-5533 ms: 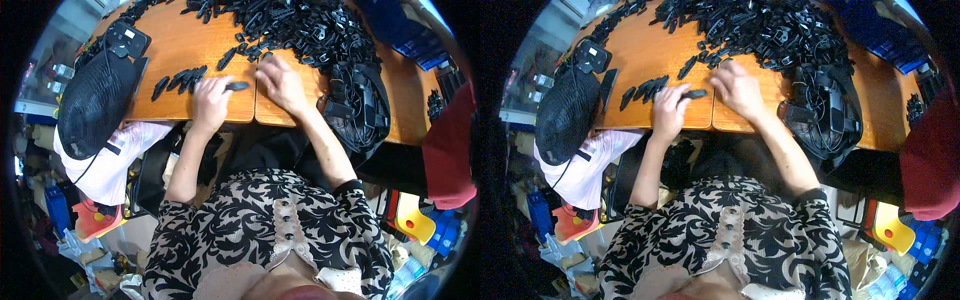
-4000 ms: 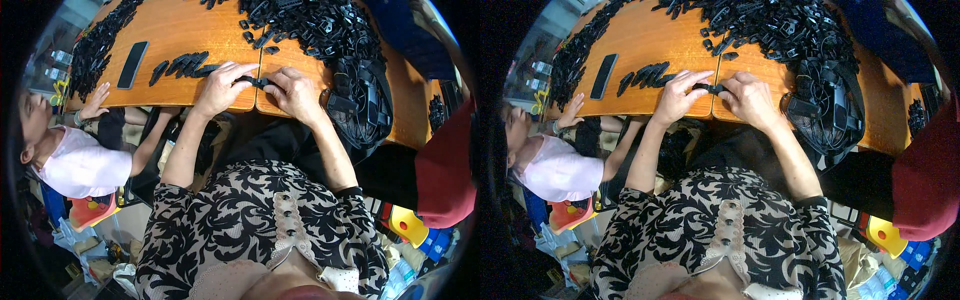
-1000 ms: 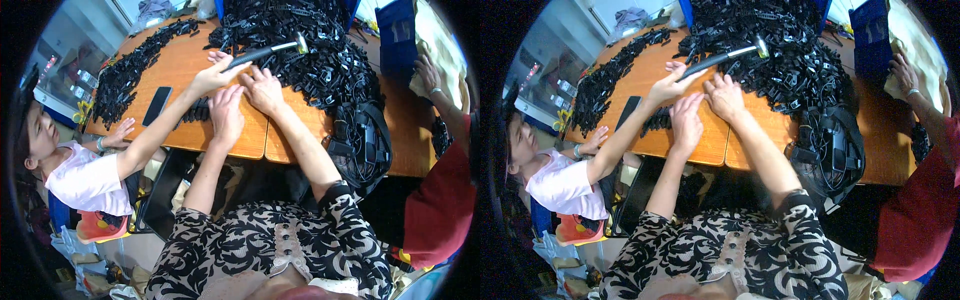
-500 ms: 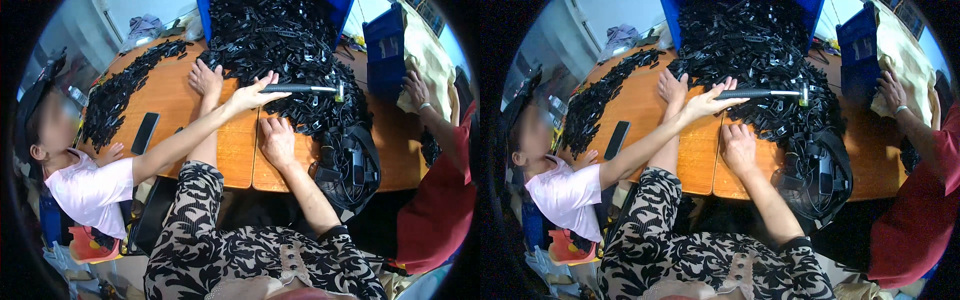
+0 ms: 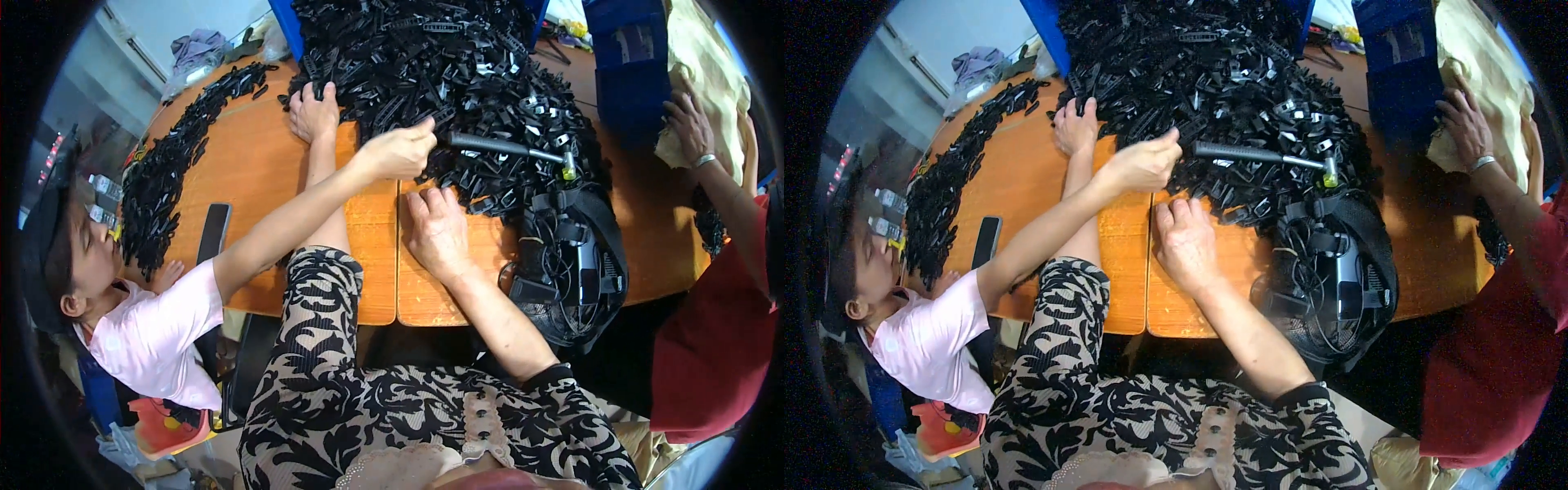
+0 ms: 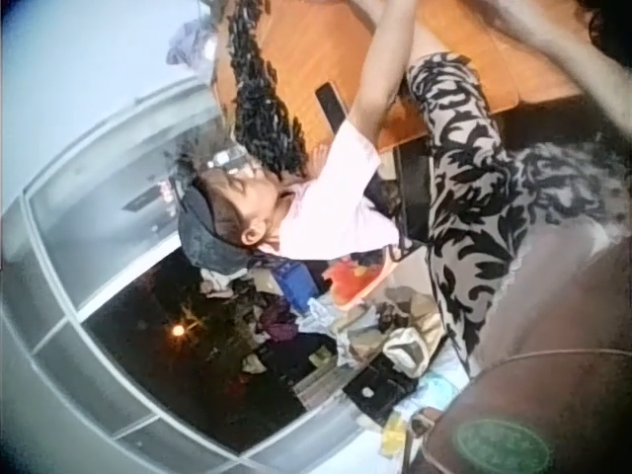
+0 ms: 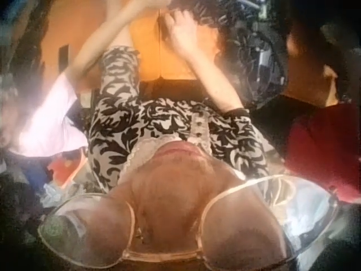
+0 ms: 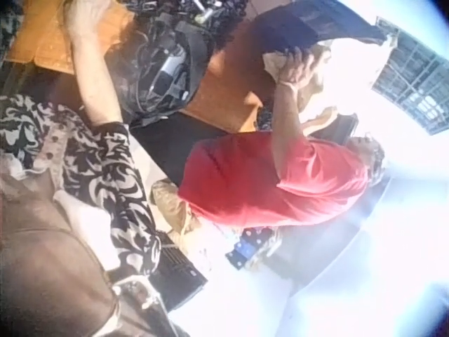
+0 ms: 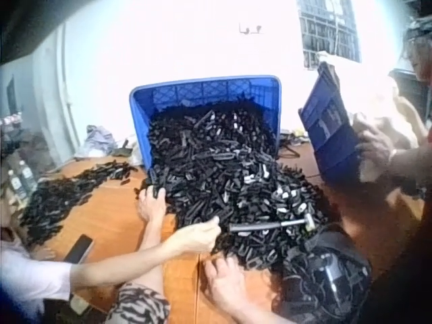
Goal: The person assembles plastic buckle components by picking up individual pieces from the table, snapping them together by hand, and placing the assembled parts on the table.
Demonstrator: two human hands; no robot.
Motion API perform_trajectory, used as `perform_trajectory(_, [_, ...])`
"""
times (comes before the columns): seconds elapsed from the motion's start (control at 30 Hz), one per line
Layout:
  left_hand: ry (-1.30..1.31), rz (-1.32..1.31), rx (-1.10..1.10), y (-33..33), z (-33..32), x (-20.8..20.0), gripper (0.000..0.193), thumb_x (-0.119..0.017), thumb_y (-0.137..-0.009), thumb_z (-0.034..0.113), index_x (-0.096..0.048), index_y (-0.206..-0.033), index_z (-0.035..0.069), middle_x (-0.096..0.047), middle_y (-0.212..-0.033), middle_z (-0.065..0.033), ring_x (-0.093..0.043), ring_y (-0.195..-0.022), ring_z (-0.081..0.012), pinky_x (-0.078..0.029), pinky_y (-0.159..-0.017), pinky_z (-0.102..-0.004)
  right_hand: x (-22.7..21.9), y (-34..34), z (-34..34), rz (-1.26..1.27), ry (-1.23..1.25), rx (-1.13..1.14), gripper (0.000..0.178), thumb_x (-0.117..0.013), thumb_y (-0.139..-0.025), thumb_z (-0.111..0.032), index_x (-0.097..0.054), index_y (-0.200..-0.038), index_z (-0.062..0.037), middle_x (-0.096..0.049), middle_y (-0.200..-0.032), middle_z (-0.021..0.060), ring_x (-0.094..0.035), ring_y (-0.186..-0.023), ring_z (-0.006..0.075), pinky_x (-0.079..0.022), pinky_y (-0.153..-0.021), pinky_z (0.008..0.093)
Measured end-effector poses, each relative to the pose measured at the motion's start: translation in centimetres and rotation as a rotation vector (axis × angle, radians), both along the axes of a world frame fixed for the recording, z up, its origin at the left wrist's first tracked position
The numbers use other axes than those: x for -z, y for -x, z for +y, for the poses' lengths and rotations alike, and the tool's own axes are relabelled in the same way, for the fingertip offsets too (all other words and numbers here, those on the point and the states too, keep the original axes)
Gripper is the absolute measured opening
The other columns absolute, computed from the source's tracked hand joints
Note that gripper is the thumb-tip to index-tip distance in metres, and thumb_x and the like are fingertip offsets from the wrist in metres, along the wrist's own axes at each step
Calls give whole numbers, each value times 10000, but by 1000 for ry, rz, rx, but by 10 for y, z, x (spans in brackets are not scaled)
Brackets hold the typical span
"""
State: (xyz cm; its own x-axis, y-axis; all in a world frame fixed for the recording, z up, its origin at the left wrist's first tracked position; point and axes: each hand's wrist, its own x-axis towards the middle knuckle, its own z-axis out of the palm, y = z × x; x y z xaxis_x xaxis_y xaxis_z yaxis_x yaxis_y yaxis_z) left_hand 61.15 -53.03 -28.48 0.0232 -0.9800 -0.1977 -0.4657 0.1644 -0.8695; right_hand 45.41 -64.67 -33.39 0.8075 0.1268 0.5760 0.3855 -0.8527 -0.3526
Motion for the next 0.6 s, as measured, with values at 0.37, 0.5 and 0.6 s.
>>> perform_trajectory(0.37, [1956,717,-1186,-42,73,45,630,-629,-899,556,-604,-1408,185,-420,-1560,-133,-479,-1370,-365,-394,-1111,-501,-4,9,7,-36,-80,-326,251,-645,-773,0,-713,-1010,-46,-640,-993,110,-613,-962,320,-550,-770,429])
perform_trajectory(0.5, [1931,883,-1206,-23,75,41,739,-671,-855,604,-586,-1430,147,-409,-1577,-135,-433,-1420,-352,-354,-1158,-468,-7,10,9,-37,-127,-328,230,-641,-799,-5,-707,-1017,-37,-615,-1016,130,-602,-947,341,-527,-783,429])
perform_trajectory(0.6, [1891,809,-1162,-31,85,20,702,-667,-857,619,-599,-1415,198,-435,-1560,-128,-426,-1410,-371,-353,-1143,-531,-12,9,8,-40,-161,-325,230,-636,-816,-4,-704,-1035,-30,-599,-1034,150,-594,-946,356,-516,-792,439])
